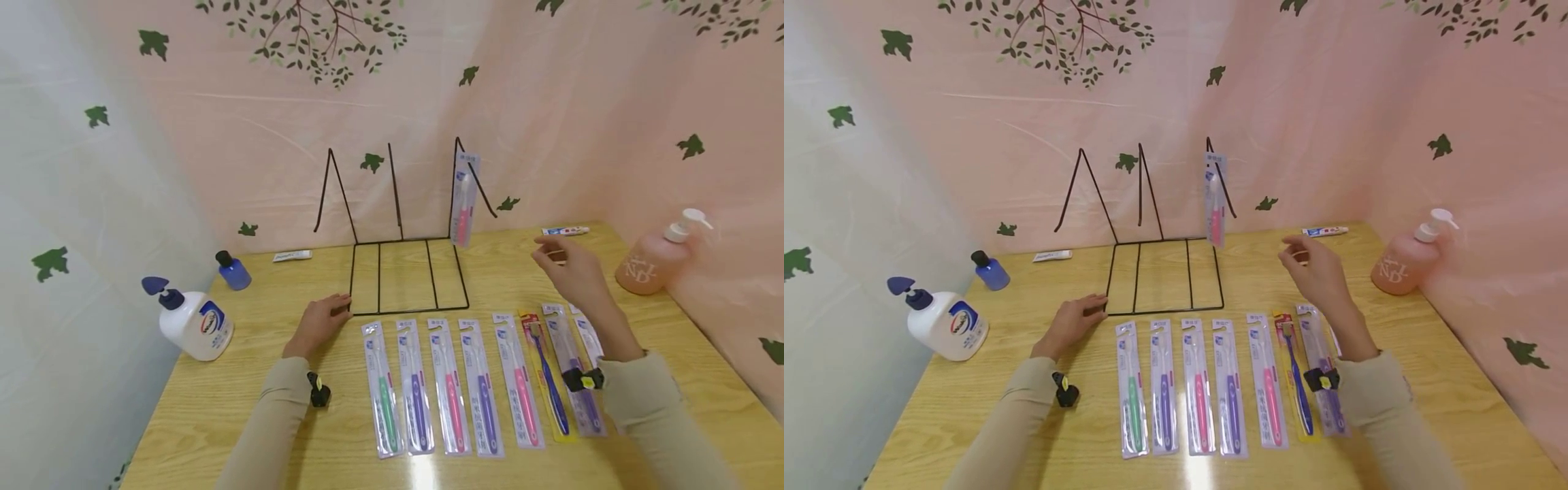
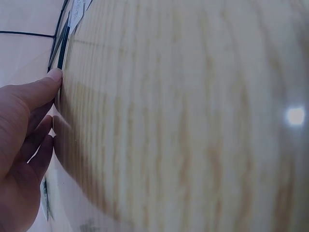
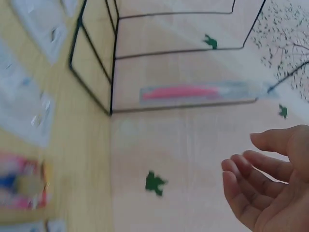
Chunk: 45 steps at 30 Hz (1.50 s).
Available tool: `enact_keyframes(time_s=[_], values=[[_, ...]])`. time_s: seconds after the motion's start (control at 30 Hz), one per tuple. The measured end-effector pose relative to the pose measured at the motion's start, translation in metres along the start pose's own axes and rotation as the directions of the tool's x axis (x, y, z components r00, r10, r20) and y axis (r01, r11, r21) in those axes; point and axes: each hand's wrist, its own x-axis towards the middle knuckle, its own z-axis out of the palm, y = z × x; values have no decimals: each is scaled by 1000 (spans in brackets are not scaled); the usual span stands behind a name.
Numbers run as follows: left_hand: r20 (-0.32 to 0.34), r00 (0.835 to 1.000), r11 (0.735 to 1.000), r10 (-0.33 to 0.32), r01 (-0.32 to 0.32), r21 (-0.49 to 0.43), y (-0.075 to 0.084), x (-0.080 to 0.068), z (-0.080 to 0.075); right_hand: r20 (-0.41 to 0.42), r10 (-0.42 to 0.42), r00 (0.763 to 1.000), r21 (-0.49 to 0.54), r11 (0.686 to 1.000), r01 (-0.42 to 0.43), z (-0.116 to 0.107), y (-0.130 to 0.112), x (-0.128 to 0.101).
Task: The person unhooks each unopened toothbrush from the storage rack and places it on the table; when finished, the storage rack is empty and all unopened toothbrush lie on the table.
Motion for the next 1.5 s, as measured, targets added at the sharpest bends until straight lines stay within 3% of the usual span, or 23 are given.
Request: enact_keyframes(time_s=[0.2, 0.4, 0.7, 0.87, 1.03, 1.3, 1.5], values=[[-11, 1000, 1000, 16, -16, -2, -1, 1, 2, -77, -75, 994, 173, 981, 87, 37, -21, 45], [-13, 1000, 1000, 17, -17, -8, -3, 1, 3, -101, -57, 993, 342, 936, 88, 69, -33, 81], [-6, 1000, 1000, -7, 7, -14, 0, 3, 4, -245, -15, 969, 451, 883, 128, 88, -40, 103], [-12, 1000, 1000, -1, 1, -15, 0, 2, 5, -242, 1, 970, 495, 860, 123, 86, -39, 92], [-22, 1000, 1000, 1, -1, -10, -3, 1, 5, -226, -33, 974, 521, 841, 149, 69, -46, 63], [-30, 999, 1000, 9, -10, -6, -3, 1, 4, -177, -101, 979, 448, 878, 171, 39, -58, 12], [-21, 1000, 1000, 19, -19, -14, -3, 1, 5, -132, -101, 986, 386, 911, 145, 34, -33, -6]])
